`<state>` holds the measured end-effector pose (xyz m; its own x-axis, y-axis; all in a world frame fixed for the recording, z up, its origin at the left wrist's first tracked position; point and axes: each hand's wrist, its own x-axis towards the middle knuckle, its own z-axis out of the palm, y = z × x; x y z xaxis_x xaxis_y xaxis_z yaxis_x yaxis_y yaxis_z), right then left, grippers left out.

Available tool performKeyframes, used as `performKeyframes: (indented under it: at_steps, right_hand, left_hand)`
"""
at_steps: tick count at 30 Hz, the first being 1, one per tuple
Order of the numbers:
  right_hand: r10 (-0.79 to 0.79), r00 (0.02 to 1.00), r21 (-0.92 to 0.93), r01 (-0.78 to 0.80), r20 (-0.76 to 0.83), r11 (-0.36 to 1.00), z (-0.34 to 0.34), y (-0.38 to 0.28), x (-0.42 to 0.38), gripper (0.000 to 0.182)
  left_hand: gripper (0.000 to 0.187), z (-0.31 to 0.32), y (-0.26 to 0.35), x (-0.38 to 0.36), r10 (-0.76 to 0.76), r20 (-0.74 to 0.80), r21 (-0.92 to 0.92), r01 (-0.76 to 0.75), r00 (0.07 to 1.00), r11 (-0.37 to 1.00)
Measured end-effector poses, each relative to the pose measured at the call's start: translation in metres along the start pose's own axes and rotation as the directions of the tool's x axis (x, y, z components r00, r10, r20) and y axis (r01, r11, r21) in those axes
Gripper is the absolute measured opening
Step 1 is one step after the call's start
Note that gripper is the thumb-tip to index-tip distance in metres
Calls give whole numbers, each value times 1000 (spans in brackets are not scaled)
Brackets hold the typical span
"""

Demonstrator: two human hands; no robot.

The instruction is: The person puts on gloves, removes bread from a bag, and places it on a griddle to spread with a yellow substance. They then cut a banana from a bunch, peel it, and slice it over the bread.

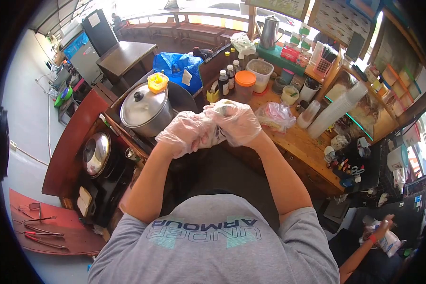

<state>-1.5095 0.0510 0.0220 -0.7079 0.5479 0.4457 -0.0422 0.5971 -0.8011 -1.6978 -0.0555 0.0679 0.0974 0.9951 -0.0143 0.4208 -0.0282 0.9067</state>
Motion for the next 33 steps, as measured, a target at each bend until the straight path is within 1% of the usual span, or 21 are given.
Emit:
performKeyframes:
  at_steps: [2,4,5,6,7,10,11,12,13,16,18,20,21,24,25,26,28,29,30,32,33]
  right_hand:
    - [-144,986,-95,151,80,984,0,10,1,29]
    - [-310,948,346,267,74,900,0,4,2,28]
    - [-240,966,135,226,96,965,-4,-2,0,21]
    - [-239,966,135,225,97,965,-6,0,-1,21]
    - [-220,942,-269,288,254,919,-7,0,-2,19]
    - [-216,945,-416,305,247,857,-10,-1,-1,16]
    - [-67,972,-64,84,226,994,-16,4,-2,18]
    - [3,968,122,-35,251,992,-18,6,-1,18]
    - [73,959,298,-157,274,942,-19,6,0,19]
    - [236,839,670,-536,490,513,-9,0,-6,22]
    - [189,882,726,-465,432,507,9,4,-6,22]
    - [250,780,773,-616,574,149,22,-13,3,18]
    - [291,774,739,-629,563,243,27,-4,1,17]
    - [252,765,742,-641,593,199,35,-14,-4,19]
    - [123,782,741,-619,611,259,39,-5,-5,23]
    - [123,782,741,-620,611,259,38,-5,-7,23]
    - [205,825,703,-559,528,440,34,-19,-11,25]
    - [135,893,678,-417,429,606,33,-26,-13,24]
    - [138,897,679,-411,420,608,31,-30,-16,24]
    - [184,951,384,-271,248,882,26,-38,-23,24]
    - [190,953,381,-270,234,884,24,-43,-26,24]
  left_hand:
    - [19,-10,7,-4,-262,59,-286,268,963,920]
    - [28,-10,-2,-3,-234,60,-321,241,970,916]
    - [34,-9,-4,-3,-268,66,-326,274,961,905]
    - [40,-8,-4,-2,-302,71,-332,308,951,892]
    - [38,-8,-1,-2,-317,91,-264,330,944,906]
    - [40,-20,7,-17,-203,193,-125,229,960,965]
    - [40,-31,-4,-23,-272,163,-229,304,949,925]
    - [40,-42,7,-30,-304,120,-330,326,945,886]
    - [37,-46,-6,-30,-220,54,-354,224,974,908]
    - [35,-20,-3,-36,-103,-130,-200,75,986,977]
    - [46,-3,-26,-33,55,-25,-341,-60,998,938]
    - [39,6,-43,-28,130,-81,-406,-151,988,901]
    - [39,0,-37,-30,129,-80,-407,-150,988,901]
    - [26,-16,-23,-35,6,-8,-307,-8,1000,952]
    - [21,-17,-24,-35,119,-16,-218,-120,993,968]
    - [16,-18,-25,-35,230,-14,-127,-230,973,965]
    - [14,-16,-25,-32,244,-38,-161,-247,969,956]
    - [13,-13,-25,-30,258,-62,-195,-265,964,944]
    - [13,-10,-24,-28,273,-83,-229,-285,958,931]
    - [13,-2,-26,-23,258,-106,-263,-278,960,924]
    - [13,1,-27,-20,235,-140,-298,-267,962,917]
